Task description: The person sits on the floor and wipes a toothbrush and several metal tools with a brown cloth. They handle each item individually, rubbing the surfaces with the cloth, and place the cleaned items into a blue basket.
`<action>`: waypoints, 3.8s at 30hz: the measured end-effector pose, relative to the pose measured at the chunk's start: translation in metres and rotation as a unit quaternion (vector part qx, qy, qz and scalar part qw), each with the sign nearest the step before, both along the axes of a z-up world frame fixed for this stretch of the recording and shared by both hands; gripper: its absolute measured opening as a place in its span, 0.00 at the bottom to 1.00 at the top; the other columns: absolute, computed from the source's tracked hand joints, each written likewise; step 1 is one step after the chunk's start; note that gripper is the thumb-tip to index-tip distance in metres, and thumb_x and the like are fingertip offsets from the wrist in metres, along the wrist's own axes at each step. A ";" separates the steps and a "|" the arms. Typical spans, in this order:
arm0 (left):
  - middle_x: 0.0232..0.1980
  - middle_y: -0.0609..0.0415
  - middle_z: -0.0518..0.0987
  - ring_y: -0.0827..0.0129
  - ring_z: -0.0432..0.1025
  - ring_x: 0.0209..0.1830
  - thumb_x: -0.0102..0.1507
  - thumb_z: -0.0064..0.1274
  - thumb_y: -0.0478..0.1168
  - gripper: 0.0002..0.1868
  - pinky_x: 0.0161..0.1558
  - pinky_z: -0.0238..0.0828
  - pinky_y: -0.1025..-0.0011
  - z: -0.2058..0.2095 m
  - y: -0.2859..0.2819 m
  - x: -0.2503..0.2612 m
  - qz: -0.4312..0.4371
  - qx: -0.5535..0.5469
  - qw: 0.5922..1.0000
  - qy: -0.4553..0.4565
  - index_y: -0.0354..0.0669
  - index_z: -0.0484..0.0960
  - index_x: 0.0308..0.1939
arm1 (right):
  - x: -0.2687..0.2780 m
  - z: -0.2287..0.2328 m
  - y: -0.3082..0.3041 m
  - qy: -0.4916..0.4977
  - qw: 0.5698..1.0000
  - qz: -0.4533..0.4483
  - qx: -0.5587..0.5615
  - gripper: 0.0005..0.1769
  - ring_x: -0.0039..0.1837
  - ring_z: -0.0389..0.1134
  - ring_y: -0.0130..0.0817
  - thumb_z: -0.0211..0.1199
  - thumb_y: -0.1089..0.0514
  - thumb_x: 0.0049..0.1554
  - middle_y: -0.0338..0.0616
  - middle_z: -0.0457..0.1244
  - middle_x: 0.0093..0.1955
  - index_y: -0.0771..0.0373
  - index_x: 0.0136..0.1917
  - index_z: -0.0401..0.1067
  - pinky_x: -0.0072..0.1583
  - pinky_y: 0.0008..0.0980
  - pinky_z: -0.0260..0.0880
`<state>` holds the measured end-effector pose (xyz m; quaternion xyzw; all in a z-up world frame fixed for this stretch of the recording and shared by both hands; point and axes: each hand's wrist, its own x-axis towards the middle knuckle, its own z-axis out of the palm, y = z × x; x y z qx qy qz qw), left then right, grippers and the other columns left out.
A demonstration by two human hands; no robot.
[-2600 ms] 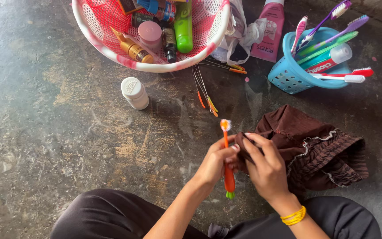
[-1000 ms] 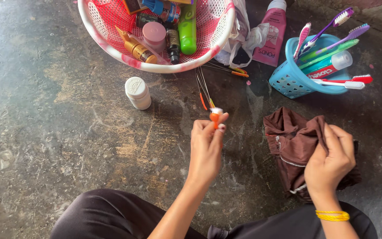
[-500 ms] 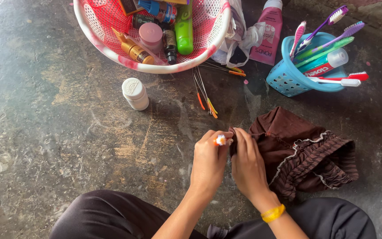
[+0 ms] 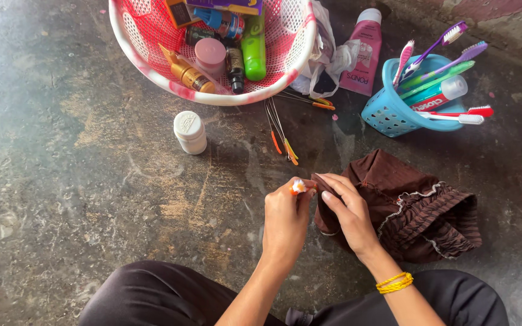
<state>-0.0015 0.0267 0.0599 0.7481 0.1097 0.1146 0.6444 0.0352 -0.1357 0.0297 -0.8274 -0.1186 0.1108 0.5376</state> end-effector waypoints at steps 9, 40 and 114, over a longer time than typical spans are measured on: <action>0.24 0.42 0.79 0.62 0.74 0.20 0.63 0.55 0.32 0.05 0.27 0.68 0.65 0.007 0.001 0.003 -0.015 -0.034 0.994 0.102 0.36 0.84 0.42 | 0.005 0.003 0.012 0.225 0.961 -0.098 0.129 0.20 0.59 0.67 0.26 0.65 0.53 0.58 0.42 0.68 0.56 0.67 0.60 0.73 0.61 0.29 0.65; 0.28 0.51 0.84 0.77 0.76 0.27 0.56 0.61 0.33 0.05 0.31 0.73 0.72 0.004 -0.001 0.004 0.018 -0.082 0.984 0.156 0.35 0.84 0.34 | 0.007 -0.014 -0.004 0.217 0.960 -0.093 0.151 0.20 0.62 0.70 0.30 0.61 0.72 0.55 0.46 0.70 0.59 0.70 0.61 0.73 0.64 0.30 0.69; 0.24 0.64 0.64 0.80 0.57 0.18 0.75 0.36 0.48 0.17 0.20 0.56 0.77 -0.051 -0.017 0.008 -0.172 -0.341 0.897 0.222 0.43 0.73 0.39 | -0.017 0.003 -0.056 -0.022 0.973 -0.223 0.052 0.17 0.56 0.66 0.22 0.58 0.68 0.61 0.39 0.68 0.56 0.70 0.63 0.73 0.60 0.24 0.66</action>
